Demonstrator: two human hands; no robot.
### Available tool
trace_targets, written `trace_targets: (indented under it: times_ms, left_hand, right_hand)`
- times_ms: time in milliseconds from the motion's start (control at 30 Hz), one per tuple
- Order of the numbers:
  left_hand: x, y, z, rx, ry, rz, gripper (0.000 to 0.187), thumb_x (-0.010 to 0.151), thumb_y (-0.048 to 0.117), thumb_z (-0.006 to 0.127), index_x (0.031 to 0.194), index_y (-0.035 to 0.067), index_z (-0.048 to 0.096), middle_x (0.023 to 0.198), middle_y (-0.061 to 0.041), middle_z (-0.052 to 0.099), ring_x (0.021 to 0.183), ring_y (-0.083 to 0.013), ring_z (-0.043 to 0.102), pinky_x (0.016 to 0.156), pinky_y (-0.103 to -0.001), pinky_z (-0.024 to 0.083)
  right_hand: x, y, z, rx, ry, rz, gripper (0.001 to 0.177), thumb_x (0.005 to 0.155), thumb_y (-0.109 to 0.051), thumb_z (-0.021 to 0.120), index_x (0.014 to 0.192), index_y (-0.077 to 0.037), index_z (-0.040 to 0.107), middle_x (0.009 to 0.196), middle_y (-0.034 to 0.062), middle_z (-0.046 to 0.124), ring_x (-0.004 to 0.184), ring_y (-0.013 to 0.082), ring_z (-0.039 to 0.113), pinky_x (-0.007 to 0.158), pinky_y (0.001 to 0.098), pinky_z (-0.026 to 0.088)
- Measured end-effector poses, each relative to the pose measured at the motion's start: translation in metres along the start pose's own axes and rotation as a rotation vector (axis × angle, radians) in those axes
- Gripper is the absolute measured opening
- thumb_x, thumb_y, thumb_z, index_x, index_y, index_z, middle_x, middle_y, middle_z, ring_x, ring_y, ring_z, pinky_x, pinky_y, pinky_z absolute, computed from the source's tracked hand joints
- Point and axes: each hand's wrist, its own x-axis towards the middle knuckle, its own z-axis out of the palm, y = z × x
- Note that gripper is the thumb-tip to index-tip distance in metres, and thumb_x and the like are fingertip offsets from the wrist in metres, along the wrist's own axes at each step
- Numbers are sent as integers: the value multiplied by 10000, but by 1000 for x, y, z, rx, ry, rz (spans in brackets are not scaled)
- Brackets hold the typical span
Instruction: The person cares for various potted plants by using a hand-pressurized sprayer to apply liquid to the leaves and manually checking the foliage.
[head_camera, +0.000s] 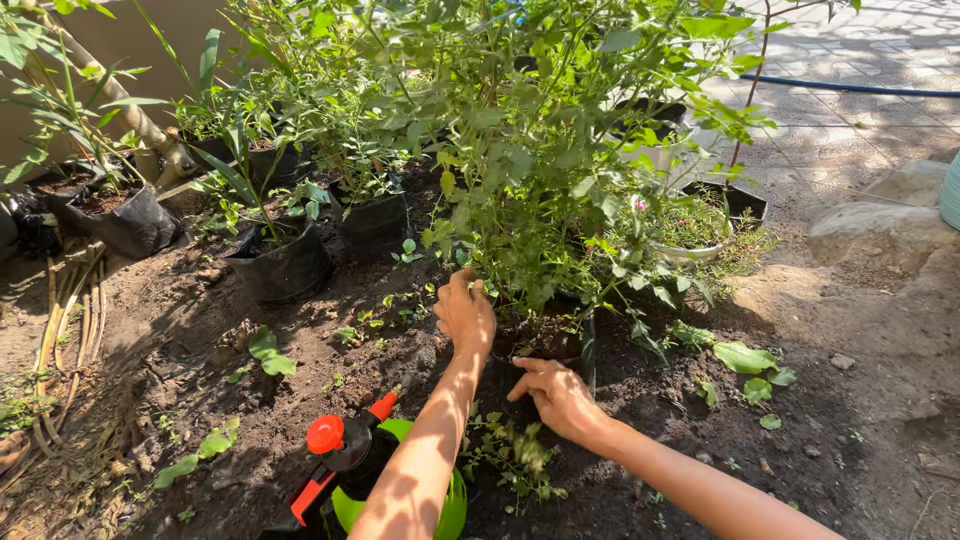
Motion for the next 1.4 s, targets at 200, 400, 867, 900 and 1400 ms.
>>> trace_targets:
  times_ms: [200, 400, 867, 900, 1400]
  left_hand:
    - [24, 15, 8, -24, 189, 145, 328, 964, 285, 637, 1287, 230, 656, 1323, -45, 589, 1242, -324, 451, 1057, -548, 283]
    - [46, 18, 2, 76, 159, 121, 219, 928, 326, 705, 1117, 220, 731, 1204, -25, 670, 1246, -301, 486, 1138, -647, 206]
    - [70, 20, 16, 261, 181, 189, 382, 1046, 427, 550, 980, 114, 759, 1048, -91, 723, 1146, -295, 523, 1060, -528, 300]
    - [72, 21, 17, 279, 177, 173, 363, 1032, 416, 559, 977, 120, 762, 1046, -81, 728, 1143, -284, 534, 1045, -511, 314]
    - [-10, 19, 7, -286, 62, 121, 338, 1028, 383, 597, 982, 56, 670, 915, -124, 710, 800, -244, 660, 747, -423, 522]
  right_hand:
    - [5, -25, -18, 52, -45, 177, 194, 843, 35, 628, 948, -73, 750, 1263, 117, 666, 1067, 309, 689, 850, 406, 580]
    - [-5, -32, -31, 74, -185, 268, 176, 871, 31, 612, 967, -54, 732, 1283, 102, 599, 1057, 279, 692, 858, 412, 572]
    - [-15, -22, -33, 72, -265, 344, 182, 910, 17, 595, 997, -53, 740, 1274, 86, 607, 1013, 284, 703, 830, 423, 578]
    - [-15, -22, -34, 65, -266, 354, 184, 913, 17, 592, 995, -53, 741, 1270, 83, 612, 1009, 284, 706, 826, 423, 579]
    - [-23, -12, -37, 168, -167, 385, 204, 900, -27, 643, 1096, -55, 693, 1068, 80, 716, 967, 224, 736, 807, 382, 594]
